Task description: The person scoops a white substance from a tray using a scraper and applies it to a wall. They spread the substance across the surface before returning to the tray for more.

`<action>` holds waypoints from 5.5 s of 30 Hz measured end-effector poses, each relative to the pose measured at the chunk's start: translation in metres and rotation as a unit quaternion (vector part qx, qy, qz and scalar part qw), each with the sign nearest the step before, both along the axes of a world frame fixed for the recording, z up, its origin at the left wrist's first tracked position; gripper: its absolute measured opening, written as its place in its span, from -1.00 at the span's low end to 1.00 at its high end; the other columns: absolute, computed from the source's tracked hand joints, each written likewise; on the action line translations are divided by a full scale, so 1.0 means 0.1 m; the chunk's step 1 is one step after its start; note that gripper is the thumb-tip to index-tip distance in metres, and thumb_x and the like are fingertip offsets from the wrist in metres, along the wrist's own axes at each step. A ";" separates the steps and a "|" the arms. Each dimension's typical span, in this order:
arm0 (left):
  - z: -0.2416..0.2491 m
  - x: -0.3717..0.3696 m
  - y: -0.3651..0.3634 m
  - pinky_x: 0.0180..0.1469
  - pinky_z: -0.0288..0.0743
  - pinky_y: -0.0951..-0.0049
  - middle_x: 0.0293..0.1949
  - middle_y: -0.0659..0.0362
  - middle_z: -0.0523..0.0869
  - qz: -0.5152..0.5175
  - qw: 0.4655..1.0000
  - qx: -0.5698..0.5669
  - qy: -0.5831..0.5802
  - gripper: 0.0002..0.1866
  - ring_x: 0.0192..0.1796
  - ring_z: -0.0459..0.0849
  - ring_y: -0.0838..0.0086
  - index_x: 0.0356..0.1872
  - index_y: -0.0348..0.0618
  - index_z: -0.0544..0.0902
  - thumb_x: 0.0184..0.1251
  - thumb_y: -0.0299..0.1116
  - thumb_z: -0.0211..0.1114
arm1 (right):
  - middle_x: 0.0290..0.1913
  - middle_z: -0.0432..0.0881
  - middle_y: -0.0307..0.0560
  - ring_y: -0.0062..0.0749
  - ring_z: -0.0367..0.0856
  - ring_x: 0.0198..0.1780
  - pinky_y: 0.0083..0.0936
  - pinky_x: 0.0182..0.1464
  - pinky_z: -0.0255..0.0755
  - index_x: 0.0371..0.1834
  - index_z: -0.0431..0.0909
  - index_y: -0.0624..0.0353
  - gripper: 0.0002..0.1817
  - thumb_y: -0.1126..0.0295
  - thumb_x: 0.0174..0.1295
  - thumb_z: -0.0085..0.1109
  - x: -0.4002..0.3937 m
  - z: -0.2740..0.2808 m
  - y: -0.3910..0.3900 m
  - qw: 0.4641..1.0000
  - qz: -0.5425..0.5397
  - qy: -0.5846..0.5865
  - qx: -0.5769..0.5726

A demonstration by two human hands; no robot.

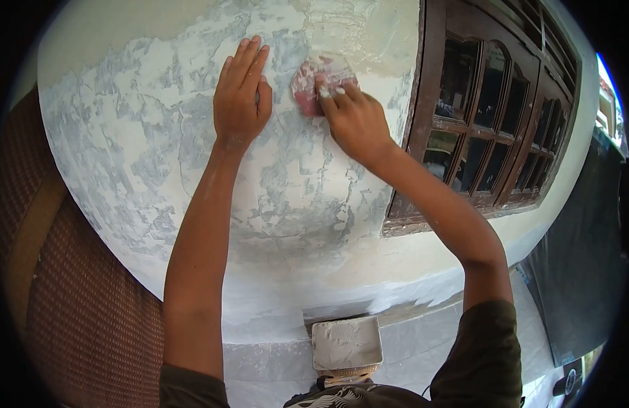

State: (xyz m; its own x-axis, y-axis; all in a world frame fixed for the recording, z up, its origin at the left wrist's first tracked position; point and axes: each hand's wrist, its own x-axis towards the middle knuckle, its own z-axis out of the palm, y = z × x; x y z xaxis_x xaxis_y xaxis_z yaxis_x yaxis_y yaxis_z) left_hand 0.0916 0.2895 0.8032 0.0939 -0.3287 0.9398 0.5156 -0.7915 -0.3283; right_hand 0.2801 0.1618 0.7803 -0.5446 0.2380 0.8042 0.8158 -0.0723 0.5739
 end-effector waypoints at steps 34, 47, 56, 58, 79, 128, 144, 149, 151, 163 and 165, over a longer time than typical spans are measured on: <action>-2.67 -0.22 -0.94 0.58 0.12 0.04 0.54 -0.04 0.34 -0.083 0.938 -0.331 0.065 -0.47 0.62 0.22 0.08 0.47 -0.32 0.38 0.48 -0.52 0.02 | -0.27 0.73 -0.18 -0.59 0.53 -0.36 -0.57 -0.28 0.44 -0.08 0.71 0.23 -0.85 0.45 0.45 0.17 -0.05 -2.77 -1.41 0.300 0.397 0.821 -0.281; -4.60 -0.30 -2.06 0.55 0.24 0.18 0.50 -0.14 0.39 -0.178 0.786 -0.565 0.177 -0.50 0.56 0.31 0.05 0.45 -0.36 0.39 0.56 -0.41 0.00 | -0.09 0.77 -0.18 -0.55 0.71 -0.10 -0.51 -0.09 0.54 0.05 0.66 0.17 -0.79 0.38 0.44 0.22 -0.40 -4.49 -2.47 0.152 0.257 0.932 -0.206; -5.58 -0.58 -2.12 0.51 0.28 0.18 0.48 -0.17 0.40 -0.208 0.679 -0.655 0.258 -0.51 0.52 0.37 0.01 0.43 -0.36 0.41 0.58 -0.36 0.01 | 0.00 0.74 -0.02 -0.37 0.72 0.03 -0.40 0.15 0.60 0.11 0.61 0.37 -0.70 0.42 0.41 0.23 -0.79 -5.53 -2.82 0.095 0.146 0.977 -0.120; -5.74 -0.67 -2.07 0.51 0.29 0.17 0.48 -0.17 0.40 -0.223 0.656 -0.667 0.274 -0.50 0.52 0.38 0.01 0.43 -0.37 0.40 0.58 -0.35 0.01 | -0.03 0.76 -0.10 -0.42 0.73 -0.02 -0.42 0.07 0.59 0.11 0.61 0.31 -0.74 0.45 0.43 0.21 -0.87 -5.79 -2.86 0.069 0.122 0.985 -0.099; -7.54 -0.91 -2.20 0.46 0.36 0.16 0.41 -0.20 0.47 -0.258 0.527 -0.711 0.388 -0.54 0.46 0.45 -0.02 0.37 -0.39 0.46 0.54 -0.40 0.07 | -0.17 0.71 -0.12 -0.15 0.58 0.11 -0.26 -0.02 0.54 -0.22 0.77 0.07 -0.81 0.51 0.17 0.19 -0.97 -7.94 -2.98 0.627 -0.276 0.467 -0.559; -7.93 -1.18 -2.71 0.46 0.36 0.20 0.44 -0.15 0.46 -0.192 0.493 -0.776 0.345 -0.53 0.47 0.46 0.03 0.41 -0.33 0.44 0.57 -0.35 0.06 | -0.19 0.71 0.03 -0.02 0.60 -0.05 -0.19 0.04 0.57 -0.28 0.65 0.27 -0.82 0.66 0.11 0.07 -0.37 -7.52 -2.62 0.580 -0.097 0.505 -0.632; -7.99 -1.08 -2.57 0.46 0.36 0.17 0.43 -0.18 0.47 -0.190 0.508 -0.779 0.314 -0.53 0.46 0.46 0.01 0.40 -0.35 0.43 0.55 -0.40 0.06 | -0.16 0.73 0.04 -0.29 0.78 -0.22 -0.45 -0.24 0.71 -0.04 0.61 0.49 -0.70 0.53 0.19 0.28 -0.46 -7.95 -1.84 0.185 -0.062 0.953 -0.232; -7.98 -1.02 -2.44 0.47 0.35 0.17 0.42 -0.17 0.48 -0.175 0.518 -0.784 0.295 -0.54 0.46 0.46 0.02 0.40 -0.34 0.44 0.55 -0.41 0.06 | -0.20 0.71 0.17 -0.22 0.79 -0.29 -0.33 -0.23 0.82 0.00 0.59 0.54 -0.68 0.52 0.24 0.19 -0.56 -8.25 -1.46 0.187 -0.119 0.961 -0.168; -8.00 -1.04 -2.40 0.47 0.35 0.17 0.42 -0.17 0.48 -0.172 0.523 -0.784 0.288 -0.54 0.46 0.46 0.02 0.40 -0.33 0.45 0.56 -0.40 0.06 | -0.23 0.71 0.18 -0.22 0.78 -0.35 -0.33 -0.30 0.81 -0.07 0.58 0.57 -0.71 0.50 0.26 0.15 -0.63 -8.21 -1.35 0.154 -0.164 0.967 -0.120; -8.08 -1.12 -2.37 0.47 0.35 0.17 0.42 -0.16 0.48 -0.141 0.525 -0.792 0.277 -0.55 0.46 0.47 0.02 0.40 -0.33 0.44 0.56 -0.42 0.06 | -0.27 0.67 0.12 -0.26 0.74 -0.36 -0.33 -0.35 0.76 -0.20 0.54 0.55 -0.80 0.60 0.14 0.08 -0.94 -8.63 -1.12 0.162 -0.070 0.984 0.032; -8.09 -1.12 -2.38 0.48 0.35 0.17 0.42 -0.16 0.48 -0.138 0.525 -0.793 0.277 -0.55 0.46 0.47 0.02 0.41 -0.33 0.44 0.56 -0.43 0.06 | -0.27 0.68 0.15 -0.28 0.73 -0.39 -0.34 -0.42 0.73 -0.21 0.55 0.53 -0.80 0.62 0.12 0.07 -0.91 -8.64 -0.98 0.146 -0.044 0.986 0.066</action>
